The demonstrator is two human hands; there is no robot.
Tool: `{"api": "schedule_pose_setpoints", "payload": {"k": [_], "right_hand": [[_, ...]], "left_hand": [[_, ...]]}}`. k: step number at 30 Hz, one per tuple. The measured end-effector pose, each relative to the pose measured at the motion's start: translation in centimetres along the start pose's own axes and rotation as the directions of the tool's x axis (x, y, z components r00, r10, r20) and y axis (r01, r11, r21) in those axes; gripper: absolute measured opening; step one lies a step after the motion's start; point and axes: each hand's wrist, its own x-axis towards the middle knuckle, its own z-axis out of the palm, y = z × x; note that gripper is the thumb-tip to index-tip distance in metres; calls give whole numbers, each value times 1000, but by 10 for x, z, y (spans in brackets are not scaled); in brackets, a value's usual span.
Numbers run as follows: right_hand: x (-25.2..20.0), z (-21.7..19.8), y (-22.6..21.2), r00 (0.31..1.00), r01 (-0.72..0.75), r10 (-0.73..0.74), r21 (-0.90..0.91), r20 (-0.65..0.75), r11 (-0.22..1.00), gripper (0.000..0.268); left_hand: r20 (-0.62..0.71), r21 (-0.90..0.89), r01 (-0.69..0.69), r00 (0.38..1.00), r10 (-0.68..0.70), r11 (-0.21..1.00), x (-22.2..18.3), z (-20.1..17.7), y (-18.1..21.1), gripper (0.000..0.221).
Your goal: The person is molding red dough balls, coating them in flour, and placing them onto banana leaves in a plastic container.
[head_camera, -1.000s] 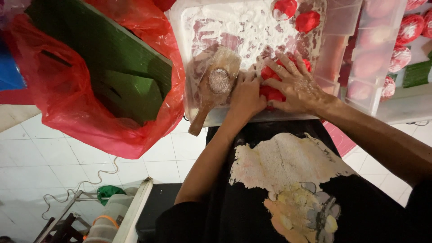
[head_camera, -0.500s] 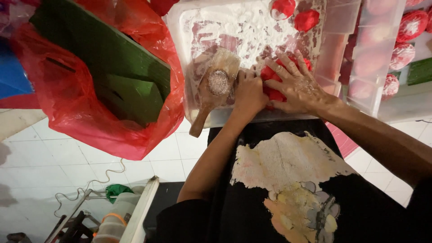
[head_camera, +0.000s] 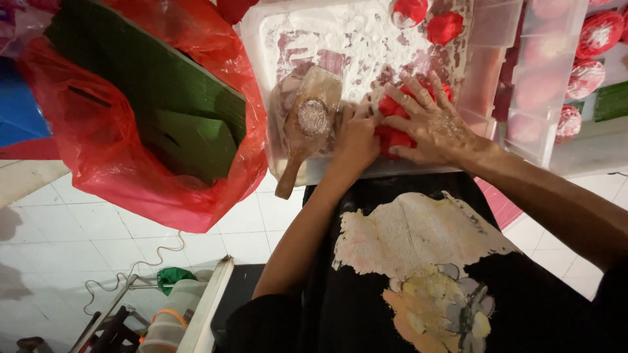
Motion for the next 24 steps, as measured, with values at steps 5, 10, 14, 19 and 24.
{"api": "schedule_pose_setpoints", "payload": {"k": [5, 10, 14, 19, 24], "right_hand": [[4, -15, -6, 996, 74, -69, 85, -60, 994, 56], [4, -7, -7, 977, 172, -166, 38, -133, 984, 44], [7, -2, -15, 978, 173, -178, -55, -105, 983, 37], [3, 2, -15, 994, 99, -99, -9, -39, 995, 38], [7, 0, -23, 992, 108, -107, 15, -65, 994, 33]], "left_hand": [[176, -95, -10, 984, 27, 995, 1, -43, 8, 47], [280, -16, -47, 959, 50, 999, -1, -33, 5, 58], [161, 129, -67, 986, 46, 989, -2, -7, 2, 83], [52, 137, -69, 997, 62, 988, -2, -2, 2, 71], [64, 156, -66, 996, 56, 986, -2, 0, 1, 60]]}}
